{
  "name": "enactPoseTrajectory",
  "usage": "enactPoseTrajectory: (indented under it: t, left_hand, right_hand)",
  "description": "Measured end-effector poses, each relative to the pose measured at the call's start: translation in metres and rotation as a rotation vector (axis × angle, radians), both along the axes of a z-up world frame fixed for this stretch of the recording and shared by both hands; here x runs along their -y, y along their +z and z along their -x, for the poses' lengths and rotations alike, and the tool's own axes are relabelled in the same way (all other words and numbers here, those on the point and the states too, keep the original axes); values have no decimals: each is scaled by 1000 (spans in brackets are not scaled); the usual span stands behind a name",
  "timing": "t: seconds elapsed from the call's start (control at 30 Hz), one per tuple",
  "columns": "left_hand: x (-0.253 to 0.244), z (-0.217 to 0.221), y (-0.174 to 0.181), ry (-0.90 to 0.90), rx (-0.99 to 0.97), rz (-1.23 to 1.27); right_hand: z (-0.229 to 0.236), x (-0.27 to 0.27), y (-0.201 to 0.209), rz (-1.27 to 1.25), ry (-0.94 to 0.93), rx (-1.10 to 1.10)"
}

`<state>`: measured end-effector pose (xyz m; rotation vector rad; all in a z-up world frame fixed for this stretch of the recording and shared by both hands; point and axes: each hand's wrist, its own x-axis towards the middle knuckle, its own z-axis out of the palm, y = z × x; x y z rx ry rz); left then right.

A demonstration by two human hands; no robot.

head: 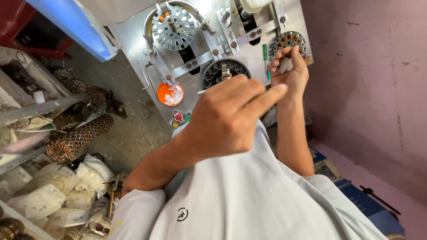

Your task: The person works at a machine, manipulating a circular metal component with copper windings. They insert small white pieces into the slots of the component and use scissors to trim excess material. The person handles the component with both hands throughout the process.

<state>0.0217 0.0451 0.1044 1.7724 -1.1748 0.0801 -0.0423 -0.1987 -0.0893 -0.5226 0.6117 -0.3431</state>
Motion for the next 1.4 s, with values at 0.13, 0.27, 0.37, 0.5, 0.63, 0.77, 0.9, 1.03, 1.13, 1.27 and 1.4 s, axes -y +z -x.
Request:
enactPoseTrajectory:
  t: [0.13, 0.27, 0.37, 0.5, 0.63, 0.77, 0.9, 1.03, 1.13, 1.27, 1.4]
  left_hand:
    - [-12, 4, -44, -16, -214, -42]
    - [-27, 18, -69, -8, -504, -98]
    - [-31, 22, -82, 46, -685, -99]
    - [-29, 20, -91, 99, -747, -45]
    - [-28, 17, -92, 150, -731, -76]
    - [-26, 16, -91, 128, -783, -24]
    - [-24, 17, -95, 128, -856, -12]
    - [-24, 18, -99, 178, -856, -74]
    - [-25, 19, -102, 177, -765, -43]
    - [-29, 24, -110, 124, -834, 62]
    - [-34, 28, -114, 72, -892, 140]
  right_hand:
    - [16, 23, -13, -18, -42, -82]
    - [50, 56, -29, -32, -49, -19]
    - [73, 72, -52, 128, -46, -117]
    - [94, 72, -86, 223, -18, -293]
    - [101, 53, -123, 246, 106, -529]
    - [104, 27, -136, 149, 252, -499]
    - [91, -4, -112, 244, 337, -305]
    - [68, -30, -49, 414, 484, -81]
    - [62, -45, 7, 758, 621, 89]
    - [51, -64, 51, 996, 703, 112]
    - [47, -73, 58, 963, 690, 113]
